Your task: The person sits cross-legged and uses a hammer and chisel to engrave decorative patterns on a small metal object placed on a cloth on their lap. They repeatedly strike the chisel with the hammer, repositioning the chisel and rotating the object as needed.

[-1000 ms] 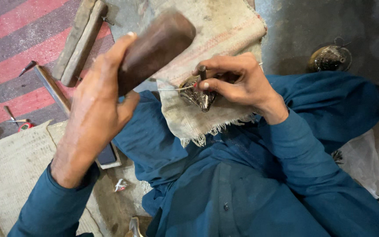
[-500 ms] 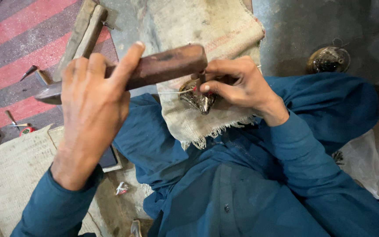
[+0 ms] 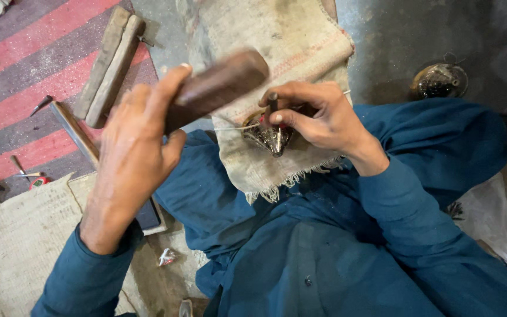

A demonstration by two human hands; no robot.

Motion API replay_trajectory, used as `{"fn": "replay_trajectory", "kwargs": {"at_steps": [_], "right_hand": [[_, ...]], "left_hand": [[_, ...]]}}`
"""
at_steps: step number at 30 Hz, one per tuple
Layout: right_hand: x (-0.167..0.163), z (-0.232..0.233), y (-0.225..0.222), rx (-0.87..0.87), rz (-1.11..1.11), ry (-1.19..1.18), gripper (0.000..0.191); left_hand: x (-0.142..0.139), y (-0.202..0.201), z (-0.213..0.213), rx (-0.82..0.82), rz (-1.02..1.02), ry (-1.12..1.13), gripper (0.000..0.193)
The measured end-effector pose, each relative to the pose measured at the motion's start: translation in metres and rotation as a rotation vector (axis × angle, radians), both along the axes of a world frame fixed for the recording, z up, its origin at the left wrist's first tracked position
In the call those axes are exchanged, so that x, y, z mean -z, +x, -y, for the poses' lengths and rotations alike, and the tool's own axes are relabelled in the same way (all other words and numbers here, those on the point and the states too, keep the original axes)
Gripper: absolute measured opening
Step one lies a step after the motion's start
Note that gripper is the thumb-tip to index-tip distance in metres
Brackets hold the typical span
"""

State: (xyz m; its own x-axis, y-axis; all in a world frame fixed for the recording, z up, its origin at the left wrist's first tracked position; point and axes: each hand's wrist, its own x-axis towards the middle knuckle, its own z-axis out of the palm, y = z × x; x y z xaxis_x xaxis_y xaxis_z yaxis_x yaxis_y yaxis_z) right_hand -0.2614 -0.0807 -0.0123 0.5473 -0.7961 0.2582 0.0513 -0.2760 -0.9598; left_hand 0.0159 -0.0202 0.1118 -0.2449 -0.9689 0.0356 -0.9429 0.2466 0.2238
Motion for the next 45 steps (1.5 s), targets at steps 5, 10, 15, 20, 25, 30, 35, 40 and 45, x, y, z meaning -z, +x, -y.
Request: {"fn": "replay_trajectory", "kwargs": {"at_steps": [5, 10, 15, 20, 25, 30, 35, 40, 45], "right_hand": [[-0.01, -0.002, 0.004, 0.0, -0.054, -0.007, 0.029], [-0.019, 0.004, 0.006, -0.066, -0.099, -0.111, 0.031], [-0.026, 0.008, 0.007, -0.107, -0.065, -0.131, 0.029], [-0.03, 0.013, 0.005, -0.076, -0.172, -0.251, 0.029], [-0.02, 0.012, 0.004, -0.086, -0.106, -0.205, 0.028], [0.0, 0.012, -0.022, 0.132, 0.162, 0.138, 0.015], [0.011, 0.002, -0.06, 0.258, 0.364, 0.235, 0.018], [0.01, -0.027, -0.076, 0.278, 0.22, 0.286, 0.021], [0.008, -0.052, -0.074, 0.263, 0.145, 0.349, 0.023]], "left_hand": [[0.016, 0.004, -0.005, 0.065, -0.368, -0.034, 0.081], [0.032, 0.006, -0.016, -0.148, -0.464, 0.058, 0.082], [0.038, 0.015, -0.016, 0.064, -0.206, -0.144, 0.082], [0.04, 0.014, -0.019, -0.041, -0.403, -0.185, 0.068], [0.046, 0.015, -0.028, -0.014, 0.074, -0.101, 0.081], [0.067, 0.034, -0.049, -0.123, -0.335, 0.095, 0.075], [0.113, 0.013, -0.101, -0.425, -0.564, 0.576, 0.058], [0.132, -0.006, -0.109, -0.311, -0.519, 0.573, 0.062], [0.086, -0.023, -0.087, -0.279, -0.343, 0.019, 0.07]]}}
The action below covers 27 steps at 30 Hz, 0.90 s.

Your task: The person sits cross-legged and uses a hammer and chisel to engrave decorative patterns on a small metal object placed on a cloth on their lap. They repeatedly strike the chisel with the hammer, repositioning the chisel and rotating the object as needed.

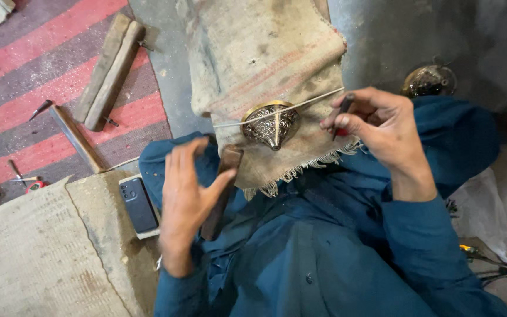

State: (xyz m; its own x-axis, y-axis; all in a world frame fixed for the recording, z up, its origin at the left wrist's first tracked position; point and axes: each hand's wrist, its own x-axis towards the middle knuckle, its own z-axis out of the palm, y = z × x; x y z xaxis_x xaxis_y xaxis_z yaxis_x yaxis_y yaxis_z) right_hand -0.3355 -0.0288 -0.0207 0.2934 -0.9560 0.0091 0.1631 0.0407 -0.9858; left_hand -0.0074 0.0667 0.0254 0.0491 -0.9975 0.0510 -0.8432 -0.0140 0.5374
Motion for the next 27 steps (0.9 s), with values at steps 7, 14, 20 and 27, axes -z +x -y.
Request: {"fn": "replay_trajectory", "kwargs": {"at_steps": [7, 14, 20, 27], "right_hand": [[0.002, -0.025, 0.002, 0.141, 0.123, -0.152, 0.021], [0.008, -0.041, -0.02, 0.284, 0.158, -0.065, 0.022], [0.008, -0.034, -0.008, 0.247, 0.175, -0.066, 0.023], [-0.019, -0.002, 0.033, 0.071, 0.03, -0.158, 0.034]], "left_hand": [[-0.019, -0.078, 0.043, 0.475, 0.483, -0.432, 0.069], [-0.009, -0.08, 0.04, 0.297, 0.338, -0.353, 0.077], [0.013, -0.067, 0.035, 0.093, 0.188, -0.365, 0.089], [0.031, -0.067, 0.032, 0.081, 0.16, -0.435, 0.092]]}}
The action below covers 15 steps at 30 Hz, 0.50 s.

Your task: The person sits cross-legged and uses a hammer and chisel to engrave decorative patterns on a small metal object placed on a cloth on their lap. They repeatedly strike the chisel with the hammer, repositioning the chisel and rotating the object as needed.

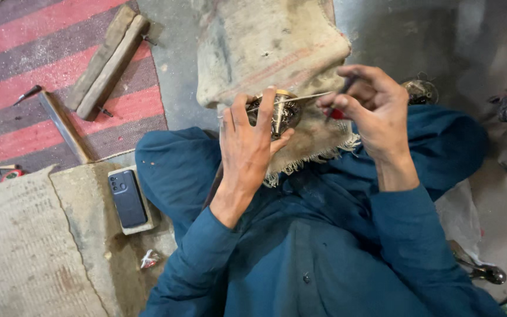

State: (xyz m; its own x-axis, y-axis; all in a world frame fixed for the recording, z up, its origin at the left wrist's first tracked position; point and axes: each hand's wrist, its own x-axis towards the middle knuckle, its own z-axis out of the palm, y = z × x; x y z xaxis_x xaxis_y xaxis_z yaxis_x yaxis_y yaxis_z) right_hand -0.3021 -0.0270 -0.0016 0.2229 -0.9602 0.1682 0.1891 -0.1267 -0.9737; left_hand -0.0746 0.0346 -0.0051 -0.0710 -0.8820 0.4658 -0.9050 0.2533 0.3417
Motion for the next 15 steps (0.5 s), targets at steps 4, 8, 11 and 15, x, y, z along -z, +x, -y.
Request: {"fn": "replay_trajectory", "kwargs": {"at_steps": [4, 8, 11, 15], "right_hand": [[-0.018, 0.013, 0.026, -0.089, -0.004, 0.026, 0.021], [-0.032, 0.024, 0.047, -0.242, -0.097, -0.013, 0.021], [-0.039, 0.031, 0.063, -0.336, -0.215, -0.005, 0.024], [-0.045, 0.035, 0.086, -0.383, -0.438, -0.06, 0.028]], "left_hand": [[-0.001, 0.007, 0.001, 0.006, -0.057, 0.011, 0.094], [-0.006, 0.022, -0.001, 0.082, -0.151, 0.11, 0.102], [-0.005, 0.046, -0.016, 0.093, -0.273, 0.126, 0.095], [0.009, 0.088, -0.059, -0.051, -0.328, 0.295, 0.051]]}}
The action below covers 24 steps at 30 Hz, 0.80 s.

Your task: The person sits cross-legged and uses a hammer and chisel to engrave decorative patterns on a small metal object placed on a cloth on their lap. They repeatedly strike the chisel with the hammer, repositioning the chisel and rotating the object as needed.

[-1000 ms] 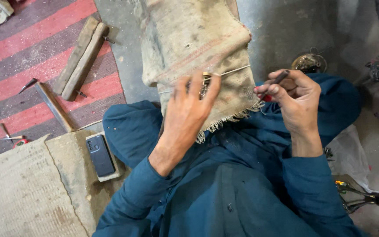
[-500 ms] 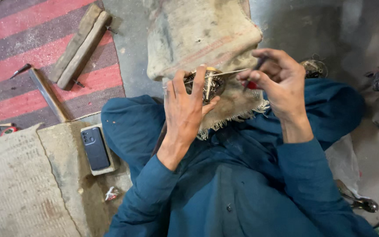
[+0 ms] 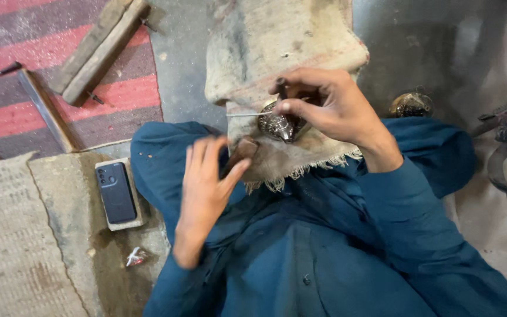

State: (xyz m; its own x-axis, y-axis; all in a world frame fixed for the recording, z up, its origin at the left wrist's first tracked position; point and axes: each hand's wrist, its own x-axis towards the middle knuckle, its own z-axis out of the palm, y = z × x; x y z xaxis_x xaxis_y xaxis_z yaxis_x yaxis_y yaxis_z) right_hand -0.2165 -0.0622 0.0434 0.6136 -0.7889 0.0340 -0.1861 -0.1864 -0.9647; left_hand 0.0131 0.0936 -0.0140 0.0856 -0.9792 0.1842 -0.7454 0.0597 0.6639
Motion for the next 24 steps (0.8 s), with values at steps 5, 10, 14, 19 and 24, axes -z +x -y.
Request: {"fn": "replay_trajectory", "kwargs": {"at_steps": [5, 10, 14, 19, 24], "right_hand": [[-0.008, 0.007, 0.022, -0.149, -0.151, -0.275, 0.032], [-0.012, 0.016, 0.034, -0.236, -0.221, -0.329, 0.035], [-0.015, 0.023, 0.037, -0.276, -0.295, -0.331, 0.036], [-0.017, 0.025, 0.036, -0.364, -0.202, -0.313, 0.033], [-0.016, 0.021, 0.036, -0.314, -0.203, -0.276, 0.033]], "left_hand": [[0.03, 0.035, -0.047, 0.059, -0.354, 0.687, 0.053], [0.047, 0.033, -0.069, -0.114, -0.487, 0.555, 0.043], [0.046, 0.025, -0.062, -0.077, -0.783, 0.297, 0.041], [0.033, 0.029, -0.033, -0.094, -0.688, 0.152, 0.039], [0.014, 0.043, -0.005, -0.149, -0.413, 0.201, 0.05]]}}
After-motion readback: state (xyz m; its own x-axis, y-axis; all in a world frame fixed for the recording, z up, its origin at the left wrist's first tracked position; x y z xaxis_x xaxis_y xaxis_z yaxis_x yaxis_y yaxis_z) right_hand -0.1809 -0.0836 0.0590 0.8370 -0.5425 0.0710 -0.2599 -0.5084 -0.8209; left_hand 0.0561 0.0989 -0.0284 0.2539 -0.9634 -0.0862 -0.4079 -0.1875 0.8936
